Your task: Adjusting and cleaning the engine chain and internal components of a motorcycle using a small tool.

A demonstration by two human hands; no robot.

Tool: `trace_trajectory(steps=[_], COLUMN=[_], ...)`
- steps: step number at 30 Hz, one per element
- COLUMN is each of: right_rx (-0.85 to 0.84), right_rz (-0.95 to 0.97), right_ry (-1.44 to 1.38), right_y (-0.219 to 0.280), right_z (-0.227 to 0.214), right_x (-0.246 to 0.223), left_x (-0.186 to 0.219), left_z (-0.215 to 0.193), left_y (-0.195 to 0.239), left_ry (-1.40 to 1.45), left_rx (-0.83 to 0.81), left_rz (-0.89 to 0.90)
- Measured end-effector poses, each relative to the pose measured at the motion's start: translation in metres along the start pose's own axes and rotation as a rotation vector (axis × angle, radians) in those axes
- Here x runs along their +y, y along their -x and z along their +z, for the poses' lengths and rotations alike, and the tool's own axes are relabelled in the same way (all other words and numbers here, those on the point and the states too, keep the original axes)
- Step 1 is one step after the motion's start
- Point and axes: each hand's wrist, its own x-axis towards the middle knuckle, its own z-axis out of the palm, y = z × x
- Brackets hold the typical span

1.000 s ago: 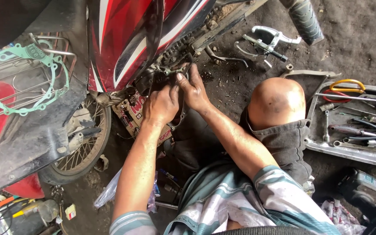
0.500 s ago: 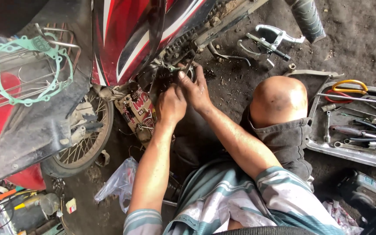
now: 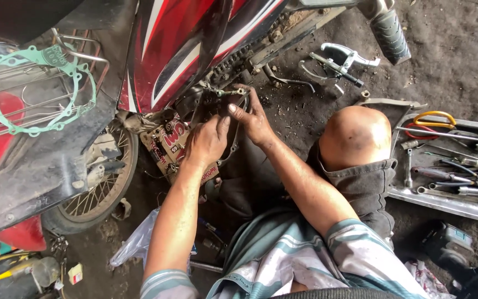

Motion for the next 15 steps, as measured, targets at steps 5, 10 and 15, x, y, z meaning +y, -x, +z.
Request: trace_trajectory(steps=[5, 10, 15], right_rx=[0.007, -0.003, 0.026], right_rz=[-0.009, -0.045, -0.131], right_ry=[-0.100, -0.102, 0.025], right_y=[0.000, -0.001, -0.001], right_z=[0.007, 0.007, 0.008], right_x=[-0.014, -0.005, 0.000], left_x=[-0.002, 0.017, 0.020], left_z=[-0.003, -0.029, -0.033], left_y=[-0.004, 0.002, 0.000], left_ry=[-0.032, -0.068, -0.067], left_rx=[-0.041, -0.125, -0.151], left_rz=[-0.044, -0.085, -0.078])
